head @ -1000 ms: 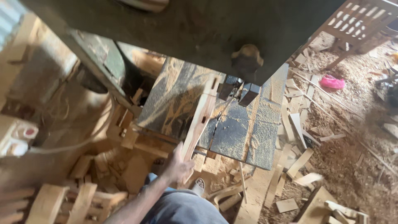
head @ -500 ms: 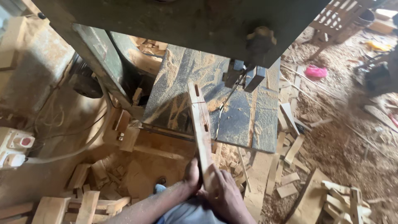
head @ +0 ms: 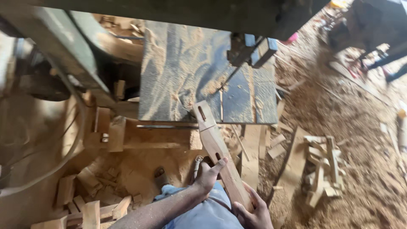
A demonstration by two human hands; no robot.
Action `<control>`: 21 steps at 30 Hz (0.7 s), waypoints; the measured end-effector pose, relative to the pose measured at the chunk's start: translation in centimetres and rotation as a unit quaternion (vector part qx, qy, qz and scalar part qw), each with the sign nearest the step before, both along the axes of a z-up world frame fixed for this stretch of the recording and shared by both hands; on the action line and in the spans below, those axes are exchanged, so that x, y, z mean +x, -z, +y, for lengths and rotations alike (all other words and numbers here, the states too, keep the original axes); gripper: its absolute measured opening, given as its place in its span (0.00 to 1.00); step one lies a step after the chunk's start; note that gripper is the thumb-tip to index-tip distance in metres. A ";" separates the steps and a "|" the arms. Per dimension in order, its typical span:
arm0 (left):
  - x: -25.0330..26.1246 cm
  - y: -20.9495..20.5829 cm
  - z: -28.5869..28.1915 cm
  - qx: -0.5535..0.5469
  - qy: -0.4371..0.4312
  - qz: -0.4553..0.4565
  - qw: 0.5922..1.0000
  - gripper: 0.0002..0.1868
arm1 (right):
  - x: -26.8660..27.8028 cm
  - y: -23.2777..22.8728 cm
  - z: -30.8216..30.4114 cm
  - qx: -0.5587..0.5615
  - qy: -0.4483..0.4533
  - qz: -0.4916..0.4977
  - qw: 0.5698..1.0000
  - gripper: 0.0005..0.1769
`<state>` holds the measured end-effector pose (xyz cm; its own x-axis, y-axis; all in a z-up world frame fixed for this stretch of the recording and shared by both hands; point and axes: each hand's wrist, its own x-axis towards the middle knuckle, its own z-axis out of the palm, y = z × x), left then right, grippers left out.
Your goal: The person shapes a piece of wood by guiding it against a bandsaw blade to cut away excess sections from different sides.
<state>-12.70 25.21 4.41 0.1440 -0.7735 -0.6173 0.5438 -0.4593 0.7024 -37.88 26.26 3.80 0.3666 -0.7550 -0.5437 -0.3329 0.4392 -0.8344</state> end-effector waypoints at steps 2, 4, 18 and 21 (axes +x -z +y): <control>-0.1 -0.3 -0.8 -0.030 0.049 0.017 0.998 0.33 | -0.3 -0.4 1.0 -0.062 0.033 0.016 0.997 0.43; -0.5 -0.7 -1.5 -0.056 0.096 0.031 0.993 0.34 | -0.5 -0.3 1.7 -0.094 0.074 -0.003 0.993 0.44; -1.6 3.1 -8.1 -0.013 0.149 -0.225 0.963 0.51 | 2.1 -3.2 -5.0 -0.034 0.114 0.019 0.993 0.37; -1.8 2.6 -8.8 -0.086 0.082 -0.222 0.968 0.51 | 2.3 -4.1 -5.8 -0.020 0.116 0.023 0.993 0.37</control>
